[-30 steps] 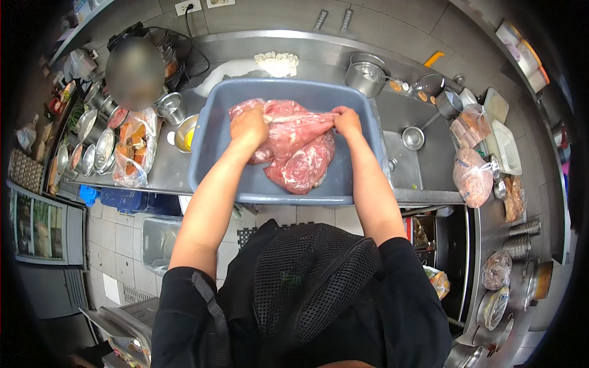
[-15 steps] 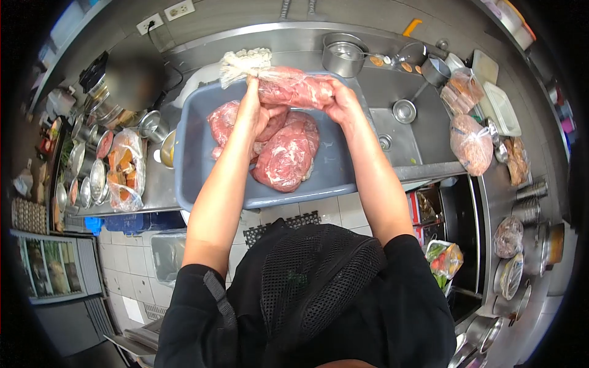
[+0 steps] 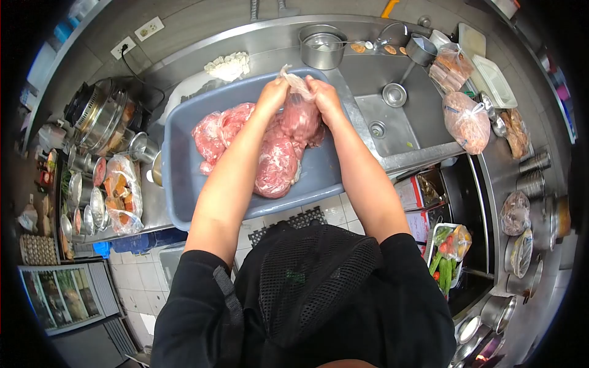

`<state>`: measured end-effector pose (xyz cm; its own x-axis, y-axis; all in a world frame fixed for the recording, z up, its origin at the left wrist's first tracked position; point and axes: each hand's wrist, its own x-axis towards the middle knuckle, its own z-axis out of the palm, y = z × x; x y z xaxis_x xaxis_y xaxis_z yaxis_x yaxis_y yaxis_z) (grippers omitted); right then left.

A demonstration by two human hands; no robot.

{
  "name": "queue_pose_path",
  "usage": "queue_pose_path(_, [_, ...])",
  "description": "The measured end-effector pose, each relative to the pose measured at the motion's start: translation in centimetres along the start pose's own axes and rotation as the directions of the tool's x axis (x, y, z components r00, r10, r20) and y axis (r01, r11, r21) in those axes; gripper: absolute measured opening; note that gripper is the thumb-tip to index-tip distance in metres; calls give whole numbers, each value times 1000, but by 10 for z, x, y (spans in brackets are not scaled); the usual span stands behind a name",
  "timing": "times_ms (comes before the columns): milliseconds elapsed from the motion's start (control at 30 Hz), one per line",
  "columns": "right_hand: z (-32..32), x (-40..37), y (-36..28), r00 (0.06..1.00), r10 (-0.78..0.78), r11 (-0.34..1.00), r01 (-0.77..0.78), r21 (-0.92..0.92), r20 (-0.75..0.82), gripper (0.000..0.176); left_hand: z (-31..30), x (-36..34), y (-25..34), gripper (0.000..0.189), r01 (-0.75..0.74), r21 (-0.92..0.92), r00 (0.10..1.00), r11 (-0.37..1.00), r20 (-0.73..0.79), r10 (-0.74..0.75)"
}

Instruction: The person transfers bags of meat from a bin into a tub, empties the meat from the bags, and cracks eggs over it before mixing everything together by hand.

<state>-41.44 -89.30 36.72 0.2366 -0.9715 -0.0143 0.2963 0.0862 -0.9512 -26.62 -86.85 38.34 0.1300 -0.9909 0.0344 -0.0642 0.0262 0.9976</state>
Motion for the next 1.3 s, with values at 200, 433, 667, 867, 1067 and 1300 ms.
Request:
queue_pose_path(200, [-5,-7,-8,991,-46,923,90,-375,123,41,-20,15,21,32,122,-178,988,976,-68,-136])
queue_pose_path(433, [-5,-4,8,978,-79,644,199,-738,195,39,-87,14,49,25,132,-699,973,703,-45,-227])
queue_pose_path(667, [20,-23,-2,934,152,804,72,-590,322,29,-136,-22,39,18,-40,-328,947,944,-314,-69])
queue_pose_path(867, [35,-25,6,867,201,970,-112,-214,457,16,-153,-61,40,17,-116,-63,927,991,-365,85])
queue_pose_path(1067, [39,-25,15,807,171,918,-338,205,565,14,-148,-66,8,36,-87,95,949,992,-295,111])
queue_pose_path(1300, [49,-35,12,799,123,858,-384,341,589,17,-96,-112,28,51,-198,869,976,454,131,175])
